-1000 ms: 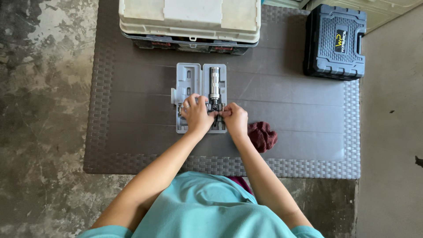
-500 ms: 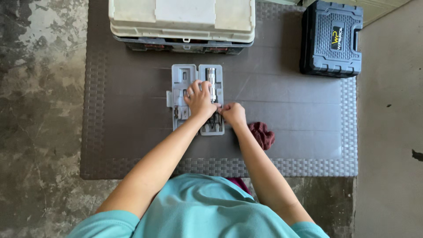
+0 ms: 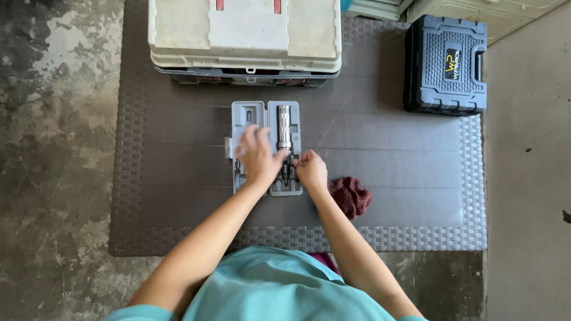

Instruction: The person wipes metal drill bits, a socket, and a plastic case with a cloth, places the socket and bits into the case, and closes it. They then open a larger toolbox, wipe a multimeter and a tape measure with the cloth, and set them on the mat beside the toolbox.

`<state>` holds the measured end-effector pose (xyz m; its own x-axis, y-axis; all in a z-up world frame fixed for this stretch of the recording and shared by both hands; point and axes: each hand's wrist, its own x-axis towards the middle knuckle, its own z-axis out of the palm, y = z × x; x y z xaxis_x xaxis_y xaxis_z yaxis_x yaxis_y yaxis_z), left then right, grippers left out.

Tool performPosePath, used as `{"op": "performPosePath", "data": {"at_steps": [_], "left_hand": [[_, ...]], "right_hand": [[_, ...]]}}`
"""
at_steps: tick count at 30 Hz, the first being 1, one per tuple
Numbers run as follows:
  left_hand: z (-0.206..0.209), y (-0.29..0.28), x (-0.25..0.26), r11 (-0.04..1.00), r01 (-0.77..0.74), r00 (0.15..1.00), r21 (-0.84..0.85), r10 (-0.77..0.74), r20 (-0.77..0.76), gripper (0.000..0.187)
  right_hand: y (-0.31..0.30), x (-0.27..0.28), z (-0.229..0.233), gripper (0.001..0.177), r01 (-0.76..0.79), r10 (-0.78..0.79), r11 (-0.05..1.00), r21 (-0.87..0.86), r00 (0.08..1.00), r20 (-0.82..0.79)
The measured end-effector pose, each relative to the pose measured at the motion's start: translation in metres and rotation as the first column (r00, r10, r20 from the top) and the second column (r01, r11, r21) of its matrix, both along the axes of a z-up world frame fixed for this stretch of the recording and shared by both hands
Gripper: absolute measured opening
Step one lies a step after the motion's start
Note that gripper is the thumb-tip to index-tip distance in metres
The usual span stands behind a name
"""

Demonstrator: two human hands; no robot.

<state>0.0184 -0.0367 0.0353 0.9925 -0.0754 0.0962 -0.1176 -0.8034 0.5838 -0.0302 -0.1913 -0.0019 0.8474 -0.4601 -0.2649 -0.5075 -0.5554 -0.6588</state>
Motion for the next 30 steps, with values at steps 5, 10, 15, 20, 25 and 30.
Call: {"op": "performPosePath", "data": {"at_steps": [5,10,15,20,25,30], "left_hand": [[-0.018,0.071,-0.018,0.865,-0.501,0.863,-0.02,0.501,0.064,0.087],[-0.048,0.096,-0.014,0.926,-0.377,0.908,-0.034,0.362,-0.21,0.039],[-0.042,0.1,-0.004,0.745,-0.302,0.95,-0.595,0.18,-0.256,0.035],[0.011,0.063,-0.028,0.804,-0.118,0.991,-0.583,0.055,-0.124,0.057],[0.045,0.023,-0.052,0.967,0.091,0.989,-0.239,-0.061,0.133,0.066],[0.034,0.006,-0.059,0.973,0.195,0.975,-0.126,-0.179,0.129,0.066]], "right_hand": [[-0.003,-0.006,-0.006,0.031,0.0,0.0,0.998,0.057,1.0,0.009],[-0.003,-0.006,-0.027,0.033,-0.009,0.002,0.989,0.149,0.999,0.041],[-0.002,-0.012,-0.036,0.037,-0.023,0.008,0.983,0.183,0.996,0.085],[-0.003,-0.01,-0.028,0.03,0.041,-0.036,0.924,0.381,0.999,-0.019],[-0.013,-0.014,-0.022,0.02,0.096,-0.079,0.77,0.631,0.995,-0.054],[-0.018,-0.025,-0.013,0.02,0.205,-0.175,0.541,0.816,0.976,-0.129]]}}
